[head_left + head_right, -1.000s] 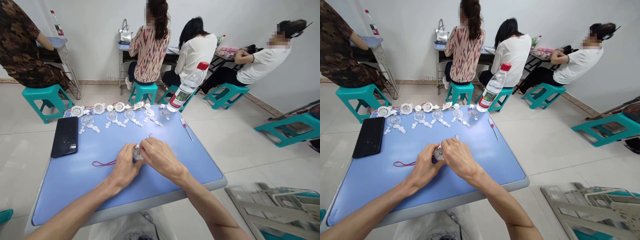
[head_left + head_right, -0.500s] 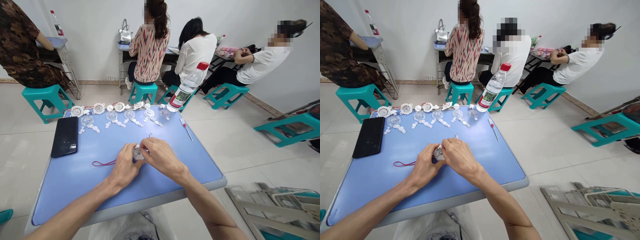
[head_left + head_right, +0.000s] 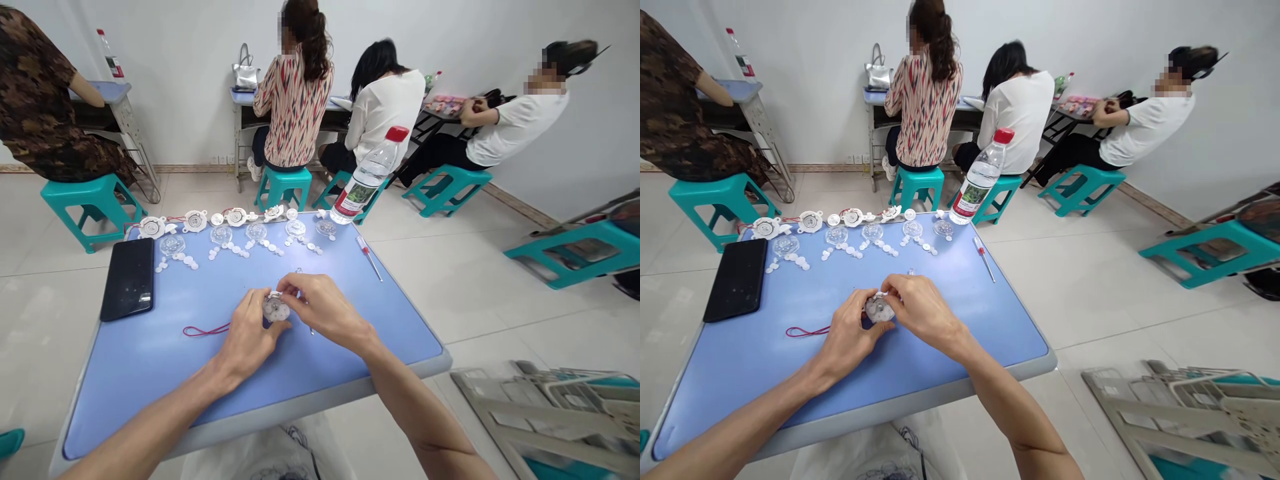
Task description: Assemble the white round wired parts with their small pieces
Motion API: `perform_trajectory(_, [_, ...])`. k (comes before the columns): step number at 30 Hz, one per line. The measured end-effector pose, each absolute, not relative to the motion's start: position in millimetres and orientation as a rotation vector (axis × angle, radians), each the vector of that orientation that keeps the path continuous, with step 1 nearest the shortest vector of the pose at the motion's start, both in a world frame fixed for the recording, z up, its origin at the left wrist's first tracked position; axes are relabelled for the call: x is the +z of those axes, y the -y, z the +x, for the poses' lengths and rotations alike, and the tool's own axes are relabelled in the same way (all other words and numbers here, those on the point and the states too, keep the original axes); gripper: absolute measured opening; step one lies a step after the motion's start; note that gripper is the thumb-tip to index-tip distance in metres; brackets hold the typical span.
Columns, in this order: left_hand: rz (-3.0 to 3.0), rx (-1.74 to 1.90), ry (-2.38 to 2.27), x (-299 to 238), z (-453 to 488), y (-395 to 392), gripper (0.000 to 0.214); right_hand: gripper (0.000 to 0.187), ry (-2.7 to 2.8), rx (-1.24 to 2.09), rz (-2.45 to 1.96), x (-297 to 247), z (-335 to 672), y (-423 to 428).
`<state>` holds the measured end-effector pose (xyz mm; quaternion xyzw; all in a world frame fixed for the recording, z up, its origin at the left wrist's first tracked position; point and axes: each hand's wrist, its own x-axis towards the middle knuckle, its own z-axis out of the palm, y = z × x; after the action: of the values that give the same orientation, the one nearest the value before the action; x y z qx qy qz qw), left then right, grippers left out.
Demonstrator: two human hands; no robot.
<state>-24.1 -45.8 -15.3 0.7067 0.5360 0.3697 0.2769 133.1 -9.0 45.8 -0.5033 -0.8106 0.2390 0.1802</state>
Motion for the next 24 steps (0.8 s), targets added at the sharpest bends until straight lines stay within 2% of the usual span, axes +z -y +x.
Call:
perform_trajectory(10, [1.921, 1.003, -1.466, -19, -25, 44, 0.043, 0.015, 2.034, 1.021, -1.313, 48, 162, -24])
perform_trajectory(13, [1.922, 0.981, -1.476, -20, -25, 44, 0.045, 0.015, 1.945, 0.863, -1.411, 50, 186, -49])
perform_trajectory(20, [1.924, 0.971, -1.486, -20, -26, 43, 0.045, 0.02, 1.833, 0.219, -1.833, 37, 236, -100])
perform_trajectory(24, [1.917, 0.968, -1.499, -19, -26, 43, 0.044, 0.02, 1.86, 0.163, -1.933, 19, 241, -109])
